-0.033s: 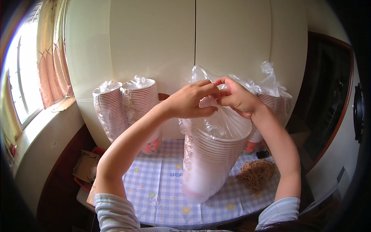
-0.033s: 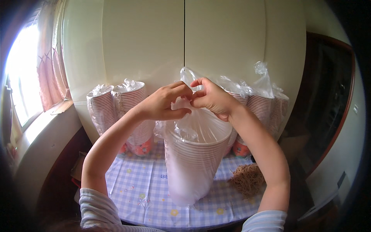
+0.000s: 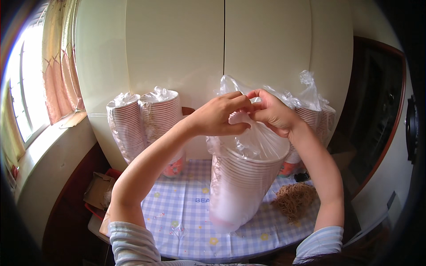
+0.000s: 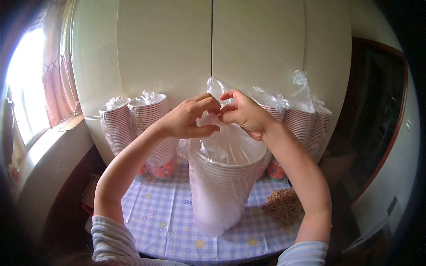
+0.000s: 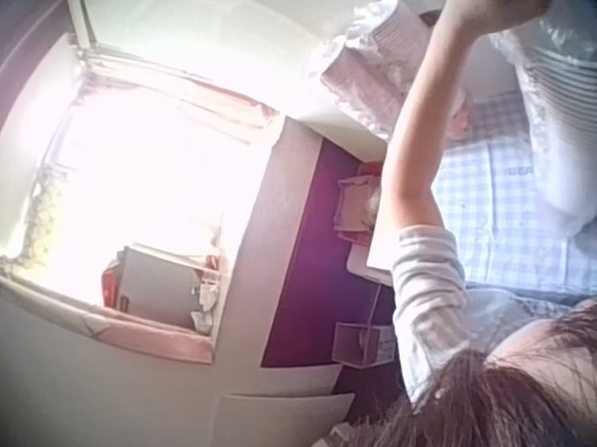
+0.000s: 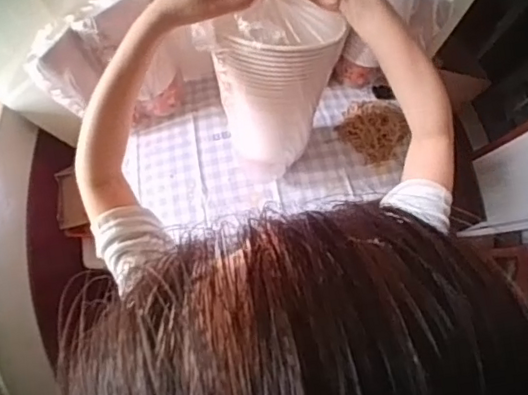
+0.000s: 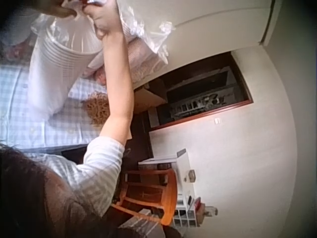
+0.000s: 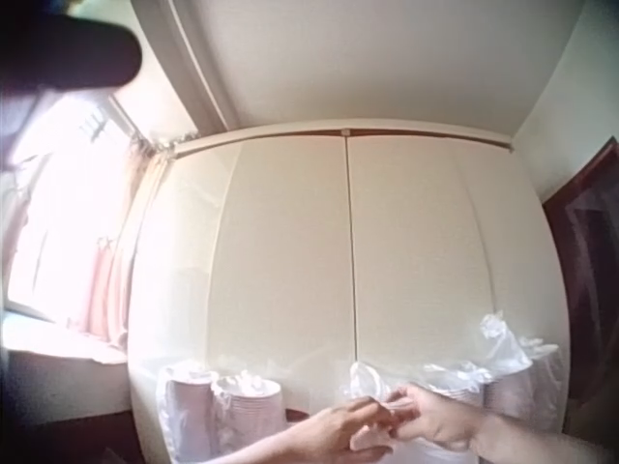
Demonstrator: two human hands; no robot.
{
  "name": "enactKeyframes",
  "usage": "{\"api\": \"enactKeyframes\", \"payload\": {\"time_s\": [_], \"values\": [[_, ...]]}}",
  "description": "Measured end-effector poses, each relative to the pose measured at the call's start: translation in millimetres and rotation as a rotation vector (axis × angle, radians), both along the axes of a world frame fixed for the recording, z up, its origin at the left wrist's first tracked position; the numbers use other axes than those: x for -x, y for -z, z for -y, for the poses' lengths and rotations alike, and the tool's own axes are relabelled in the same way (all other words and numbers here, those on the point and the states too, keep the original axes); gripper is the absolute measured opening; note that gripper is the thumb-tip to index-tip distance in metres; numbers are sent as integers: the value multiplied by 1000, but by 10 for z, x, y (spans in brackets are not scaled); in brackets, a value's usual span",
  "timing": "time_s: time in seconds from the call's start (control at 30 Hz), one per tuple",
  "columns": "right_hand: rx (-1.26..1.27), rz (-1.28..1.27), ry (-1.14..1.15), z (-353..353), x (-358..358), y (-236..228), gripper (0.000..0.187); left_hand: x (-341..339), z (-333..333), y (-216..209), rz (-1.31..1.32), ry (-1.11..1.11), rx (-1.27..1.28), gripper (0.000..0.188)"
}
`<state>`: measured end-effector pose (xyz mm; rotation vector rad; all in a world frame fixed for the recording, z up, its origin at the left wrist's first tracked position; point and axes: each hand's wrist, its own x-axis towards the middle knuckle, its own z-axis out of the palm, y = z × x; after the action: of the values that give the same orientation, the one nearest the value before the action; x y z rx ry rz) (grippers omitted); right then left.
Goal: Packaging paper buckets into plastic bags and applying rubber bands.
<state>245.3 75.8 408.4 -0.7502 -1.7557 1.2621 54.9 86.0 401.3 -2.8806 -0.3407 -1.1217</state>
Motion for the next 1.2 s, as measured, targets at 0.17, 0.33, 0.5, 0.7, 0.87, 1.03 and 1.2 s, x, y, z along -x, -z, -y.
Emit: {"api": "enactKeyframes", "payload": {"time_s": [0.17,0.33,0.5,0.7,0.87,1.03,1.2], "values": [[56,-246,-68,29,-75,29,47,-25,-37,99,11,20,127,22],[79,-447,-13,-29,-39,86,44,-2,-63,188,103,3,137,17],[-8,-475,37,56,6,92,41,-41,-35,212,155,47,66,12],[-135,-379,48,20,13,1,32,-157,-116,92,430,-50,635,22],[-219,-328,-27,-54,-29,-59,30,-190,-173,49,422,218,941,31],[-238,-379,-21,-78,11,-82,26,-249,-238,40,392,321,1070,31],[-278,-455,23,-68,28,-117,23,-314,-213,1,377,270,1057,27]]}}
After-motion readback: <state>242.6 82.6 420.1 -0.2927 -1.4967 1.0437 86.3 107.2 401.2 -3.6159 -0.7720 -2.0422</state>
